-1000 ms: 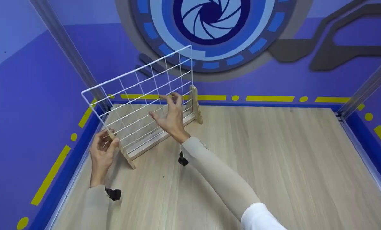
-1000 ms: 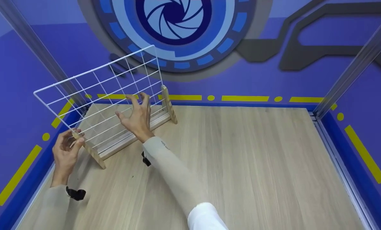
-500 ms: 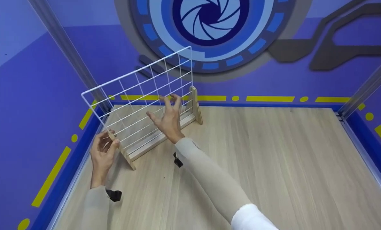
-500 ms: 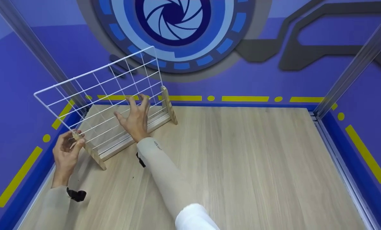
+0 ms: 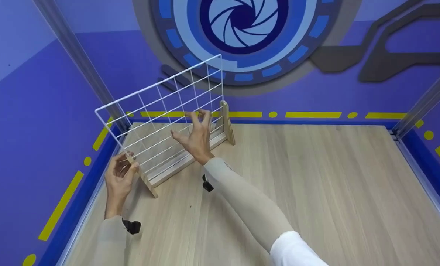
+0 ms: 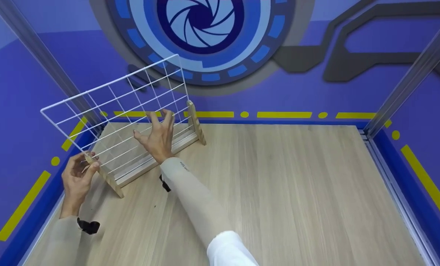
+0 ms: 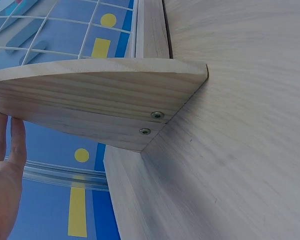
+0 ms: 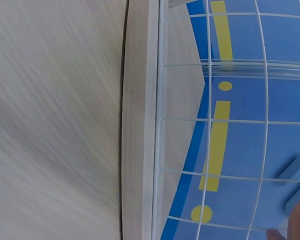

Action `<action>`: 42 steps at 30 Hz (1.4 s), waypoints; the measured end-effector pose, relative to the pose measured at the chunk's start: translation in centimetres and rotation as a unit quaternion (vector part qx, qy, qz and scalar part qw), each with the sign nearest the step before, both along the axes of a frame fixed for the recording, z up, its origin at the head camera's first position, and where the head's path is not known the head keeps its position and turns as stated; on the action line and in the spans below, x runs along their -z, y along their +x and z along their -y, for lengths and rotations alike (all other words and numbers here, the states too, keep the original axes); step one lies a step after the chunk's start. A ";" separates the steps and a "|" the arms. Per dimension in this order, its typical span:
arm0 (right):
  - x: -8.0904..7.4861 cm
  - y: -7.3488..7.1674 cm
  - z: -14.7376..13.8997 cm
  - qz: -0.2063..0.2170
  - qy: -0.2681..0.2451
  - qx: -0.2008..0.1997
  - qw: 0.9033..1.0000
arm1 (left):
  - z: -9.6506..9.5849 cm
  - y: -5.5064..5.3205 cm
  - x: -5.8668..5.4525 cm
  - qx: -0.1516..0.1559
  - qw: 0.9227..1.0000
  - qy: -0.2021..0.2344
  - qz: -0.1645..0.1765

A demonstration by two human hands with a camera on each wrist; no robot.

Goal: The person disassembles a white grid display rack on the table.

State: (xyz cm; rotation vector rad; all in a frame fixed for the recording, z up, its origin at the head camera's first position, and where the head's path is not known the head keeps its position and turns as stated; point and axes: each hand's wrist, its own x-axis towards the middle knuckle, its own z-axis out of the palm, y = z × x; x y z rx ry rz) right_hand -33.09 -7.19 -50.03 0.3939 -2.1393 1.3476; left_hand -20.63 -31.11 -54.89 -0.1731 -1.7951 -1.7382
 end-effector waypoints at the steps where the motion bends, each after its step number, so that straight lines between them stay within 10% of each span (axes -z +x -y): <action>1: 0.0 0.0 0.0 0.001 0.001 -0.001 1.000 | 0.1 0.1 0.0 0.000 1.000 0.000 -0.001; 42: -1.8 0.3 0.2 -0.004 -0.015 0.012 1.000 | 0.1 0.1 0.4 0.018 1.000 0.014 -0.013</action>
